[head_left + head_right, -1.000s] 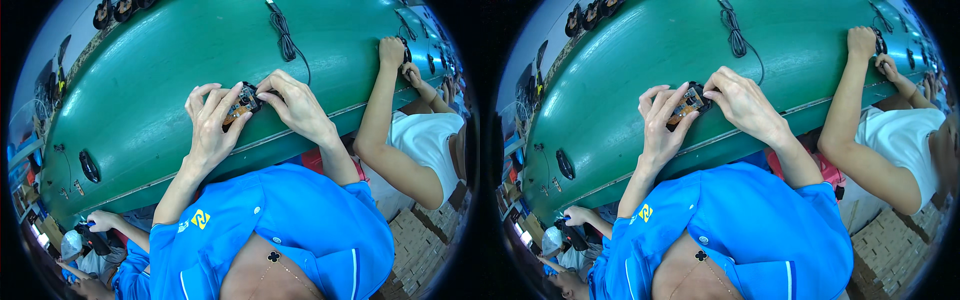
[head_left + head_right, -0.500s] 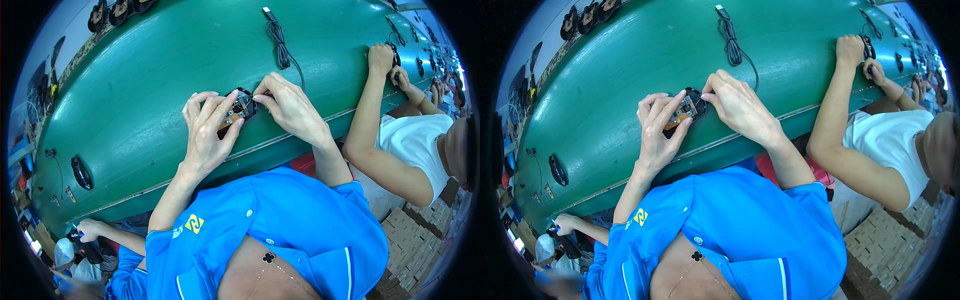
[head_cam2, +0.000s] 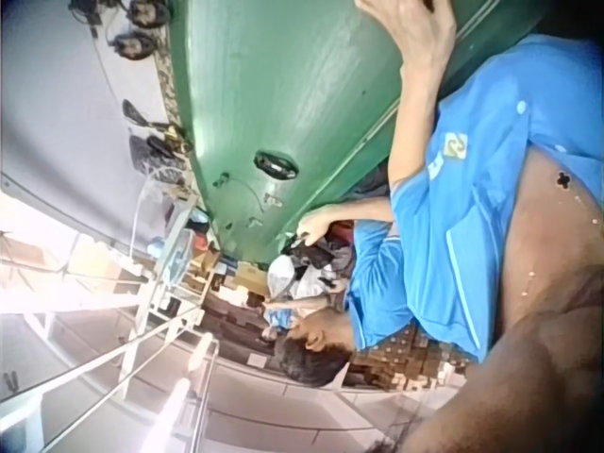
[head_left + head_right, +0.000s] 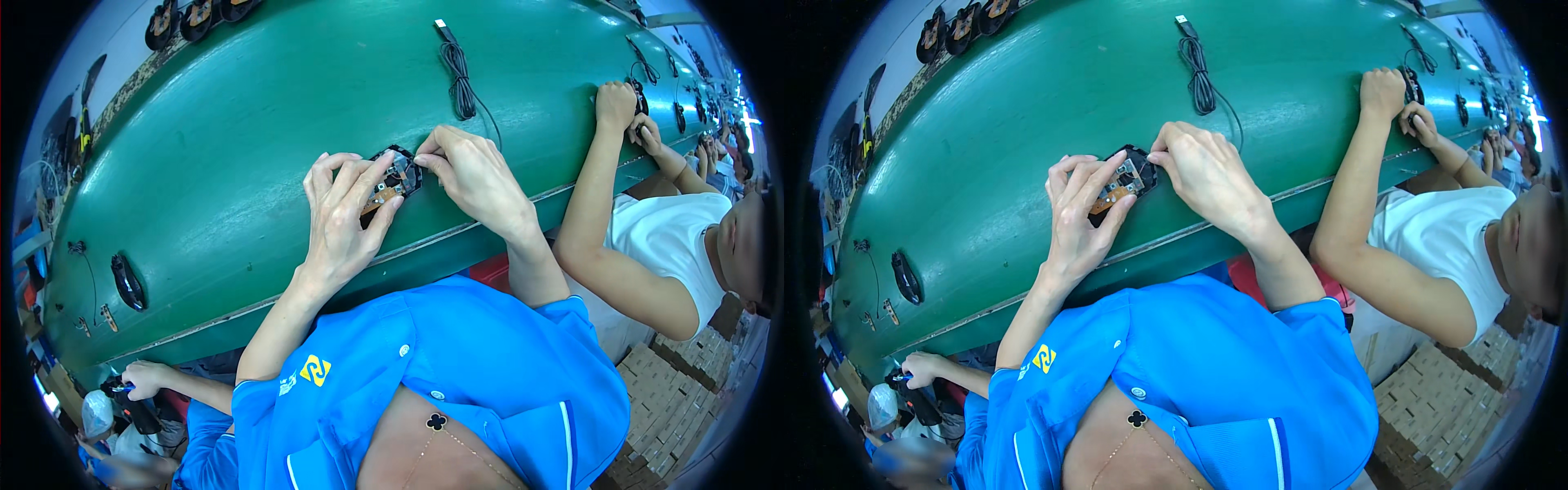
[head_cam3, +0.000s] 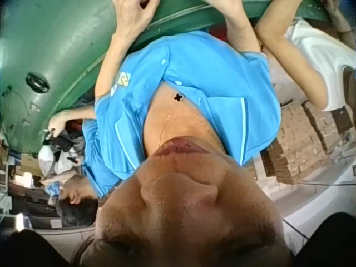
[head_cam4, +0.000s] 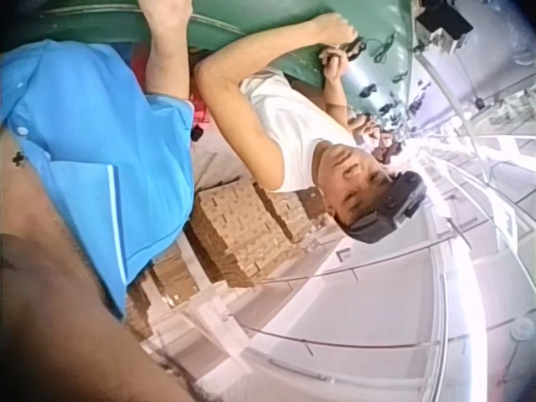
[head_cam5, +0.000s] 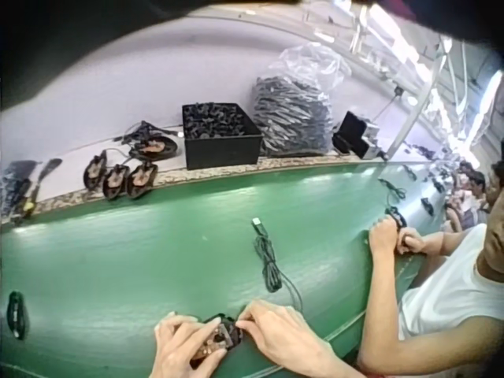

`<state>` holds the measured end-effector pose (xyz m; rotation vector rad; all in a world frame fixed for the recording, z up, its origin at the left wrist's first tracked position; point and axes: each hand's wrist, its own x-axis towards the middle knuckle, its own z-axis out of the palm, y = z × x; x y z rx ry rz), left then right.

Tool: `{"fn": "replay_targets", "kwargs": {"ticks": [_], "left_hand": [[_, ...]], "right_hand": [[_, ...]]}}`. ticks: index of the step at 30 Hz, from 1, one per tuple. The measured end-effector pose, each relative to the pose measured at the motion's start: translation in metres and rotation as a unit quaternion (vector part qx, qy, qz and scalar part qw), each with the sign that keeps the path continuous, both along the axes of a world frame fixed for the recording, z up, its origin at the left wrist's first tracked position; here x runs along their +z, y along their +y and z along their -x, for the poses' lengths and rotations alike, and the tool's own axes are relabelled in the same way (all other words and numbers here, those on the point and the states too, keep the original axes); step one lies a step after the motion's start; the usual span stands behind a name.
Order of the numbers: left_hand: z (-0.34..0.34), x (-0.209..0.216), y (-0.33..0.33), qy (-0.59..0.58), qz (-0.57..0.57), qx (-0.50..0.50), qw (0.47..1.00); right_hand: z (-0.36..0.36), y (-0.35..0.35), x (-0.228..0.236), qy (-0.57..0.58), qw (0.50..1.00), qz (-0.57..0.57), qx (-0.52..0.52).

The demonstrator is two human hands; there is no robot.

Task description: The person assembles computer mouse components by hand, fitting the circuit board and cable into the mouse base shell, and placing the assembled units on the conveyor line.

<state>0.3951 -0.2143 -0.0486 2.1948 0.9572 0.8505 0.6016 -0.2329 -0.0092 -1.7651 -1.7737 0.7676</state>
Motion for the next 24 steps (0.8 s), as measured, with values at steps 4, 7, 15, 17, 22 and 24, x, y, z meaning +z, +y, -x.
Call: {"fn": "replay_targets", "kwargs": {"ticks": [4,7,15,17,22,24], "left_hand": [[0.003,0.0,-0.001,0.005,0.002,-0.003,1.0],[0.005,0.002,-0.002,-0.001,0.0,0.0,1.0],[0.006,0.006,-0.005,0.0,0.01,0.01,1.0],[0.008,0.007,-0.007,-0.003,0.036,0.029,0.999],[0.011,0.004,-0.005,-0.005,0.052,0.039,0.998],[0.013,0.003,-0.004,-0.002,0.043,0.021,0.999]], "right_hand": [[0.004,-0.001,0.001,-0.094,0.995,-0.038,-0.011],[0.005,-0.001,0.003,-0.083,0.996,-0.02,-0.008],[-0.006,0.024,0.01,0.031,0.986,0.158,0.044],[-0.004,0.023,0.007,0.02,0.982,0.18,0.053],[0.003,0.005,0.004,-0.028,0.992,0.121,0.035],[0.006,-0.004,0.004,-0.061,0.997,0.037,0.0]]}}
